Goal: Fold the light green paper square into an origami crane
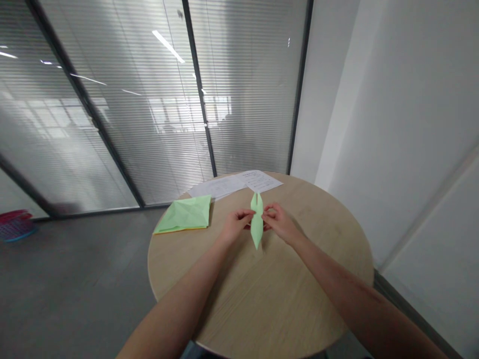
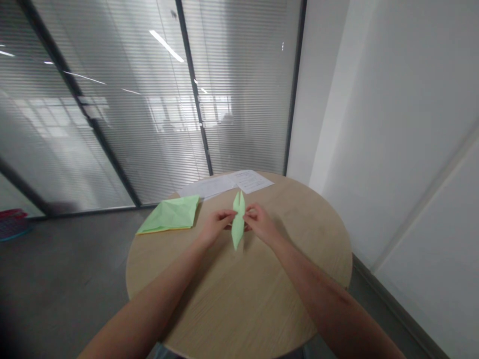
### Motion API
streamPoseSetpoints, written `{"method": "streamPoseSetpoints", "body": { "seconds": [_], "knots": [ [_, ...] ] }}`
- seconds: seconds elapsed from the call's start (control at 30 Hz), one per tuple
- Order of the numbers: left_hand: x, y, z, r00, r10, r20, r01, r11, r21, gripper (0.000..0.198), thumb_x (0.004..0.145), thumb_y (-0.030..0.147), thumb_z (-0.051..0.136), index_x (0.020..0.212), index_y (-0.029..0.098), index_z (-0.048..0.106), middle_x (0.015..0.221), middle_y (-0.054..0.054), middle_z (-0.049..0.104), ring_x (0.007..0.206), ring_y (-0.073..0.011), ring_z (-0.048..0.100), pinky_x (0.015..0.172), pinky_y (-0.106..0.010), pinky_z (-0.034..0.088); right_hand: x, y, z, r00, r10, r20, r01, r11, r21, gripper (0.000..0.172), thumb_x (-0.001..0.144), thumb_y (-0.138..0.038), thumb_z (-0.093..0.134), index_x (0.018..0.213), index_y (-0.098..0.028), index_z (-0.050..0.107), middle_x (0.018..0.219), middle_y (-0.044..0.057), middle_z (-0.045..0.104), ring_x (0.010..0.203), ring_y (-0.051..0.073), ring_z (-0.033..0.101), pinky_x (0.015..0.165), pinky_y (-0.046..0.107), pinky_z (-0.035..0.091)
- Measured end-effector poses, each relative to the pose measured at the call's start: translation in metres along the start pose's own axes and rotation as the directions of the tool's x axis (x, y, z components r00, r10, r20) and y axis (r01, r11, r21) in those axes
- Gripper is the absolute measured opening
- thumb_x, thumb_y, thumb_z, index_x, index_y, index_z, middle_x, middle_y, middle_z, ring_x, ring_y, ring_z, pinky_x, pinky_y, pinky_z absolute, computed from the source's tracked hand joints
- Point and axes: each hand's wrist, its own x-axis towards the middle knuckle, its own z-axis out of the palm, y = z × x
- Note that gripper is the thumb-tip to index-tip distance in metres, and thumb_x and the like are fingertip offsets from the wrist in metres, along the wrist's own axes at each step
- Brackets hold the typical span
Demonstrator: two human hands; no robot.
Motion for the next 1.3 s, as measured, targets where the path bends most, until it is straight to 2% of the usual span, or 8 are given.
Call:
{"method": "streamPoseSetpoints", "body": {
  "seconds": [0.1,0.27,0.5,0.73,0.93,1.03,1.23,1.3],
  "knots": [
    [0.000,-0.001,-0.003,0.999,-0.039,0.023,0.041,0.998,-0.048,0.031,0.077,0.036,0.079,0.099,0.015,0.078,0.094,-0.010,0.078,0.080,-0.0213,0.070,0.074,-0.035,0.057,0.001,-0.001,-0.002,0.999,-0.028,0.037,0.031,0.996,-0.080,0.028,0.079,-0.042,0.073,0.092,-0.020,0.064,0.085,0.003,0.074,0.073,0.018,0.072,0.063,0.029,0.060],
    [-0.001,0.002,-0.004,0.990,-0.063,0.125,0.076,0.992,-0.098,0.040,0.077,0.040,0.079,0.107,0.013,0.078,0.103,-0.014,0.079,0.087,-0.0235,0.072,0.081,-0.036,0.056,0.003,-0.003,-0.008,1.000,-0.009,0.025,0.011,0.995,-0.096,0.032,0.079,-0.042,0.074,0.100,-0.018,0.074,0.094,0.007,0.077,0.074,0.018,0.072,0.066,0.031,0.060],
    [-0.002,0.006,-0.006,0.983,-0.051,0.176,0.072,0.991,-0.114,0.045,0.075,0.038,0.082,0.112,0.013,0.078,0.106,-0.015,0.079,0.088,-0.0230,0.073,0.081,-0.034,0.054,0.001,-0.005,-0.013,0.996,0.009,0.092,-0.006,0.999,-0.036,0.038,0.076,-0.036,0.079,0.109,-0.018,0.075,0.099,0.008,0.079,0.085,0.020,0.074,0.074,0.033,0.060],
    [-0.002,0.006,-0.007,0.976,-0.067,0.208,0.099,0.984,-0.147,0.048,0.073,0.039,0.084,0.115,0.015,0.077,0.104,-0.014,0.079,0.091,-0.0256,0.074,0.084,-0.037,0.055,0.000,-0.007,-0.016,0.988,0.014,0.153,-0.018,1.000,0.024,0.043,0.073,-0.034,0.083,0.112,-0.018,0.074,0.107,0.009,0.078,0.092,0.020,0.074,0.080,0.035,0.060],
    [-0.003,0.008,-0.007,0.976,-0.045,0.214,0.071,0.990,-0.119,0.047,0.073,0.040,0.083,0.112,0.014,0.078,0.105,-0.014,0.079,0.088,-0.0236,0.073,0.084,-0.035,0.054,0.000,-0.007,-0.017,0.988,0.014,0.156,-0.020,0.999,0.034,0.044,0.072,-0.037,0.085,0.110,-0.019,0.074,0.106,0.009,0.078,0.090,0.020,0.074,0.079,0.033,0.060],
    [-0.003,0.008,-0.007,0.984,-0.032,0.175,0.047,0.995,-0.085,0.046,0.073,0.040,0.084,0.110,0.014,0.079,0.103,-0.013,0.079,0.086,-0.0222,0.072,0.080,-0.033,0.054,0.001,-0.003,-0.017,0.990,0.018,0.139,-0.022,0.999,0.025,0.045,0.071,-0.041,0.086,0.108,-0.018,0.075,0.102,0.008,0.078,0.086,0.019,0.074,0.077,0.034,0.060],
    [-0.002,0.005,-0.003,0.991,0.046,0.125,-0.053,0.997,0.054,0.033,0.080,0.046,0.076,0.092,0.016,0.081,0.086,-0.008,0.079,0.076,-0.0206,0.068,0.071,-0.031,0.054,0.002,-0.001,-0.011,0.997,-0.011,0.074,0.014,0.999,-0.046,0.042,0.076,-0.051,0.080,0.101,-0.018,0.076,0.096,0.007,0.078,0.079,0.019,0.073,0.072,0.033,0.061],
    [-0.001,0.004,0.000,0.994,0.081,0.075,-0.088,0.992,0.088,0.031,0.081,0.045,0.073,0.088,0.016,0.081,0.083,-0.007,0.078,0.074,-0.0206,0.068,0.069,-0.031,0.054,0.003,-0.002,-0.008,0.998,-0.020,0.058,0.024,0.998,-0.066,0.040,0.078,-0.053,0.076,0.097,-0.018,0.074,0.097,0.007,0.078,0.080,0.020,0.074,0.072,0.033,0.061]
  ]
}}
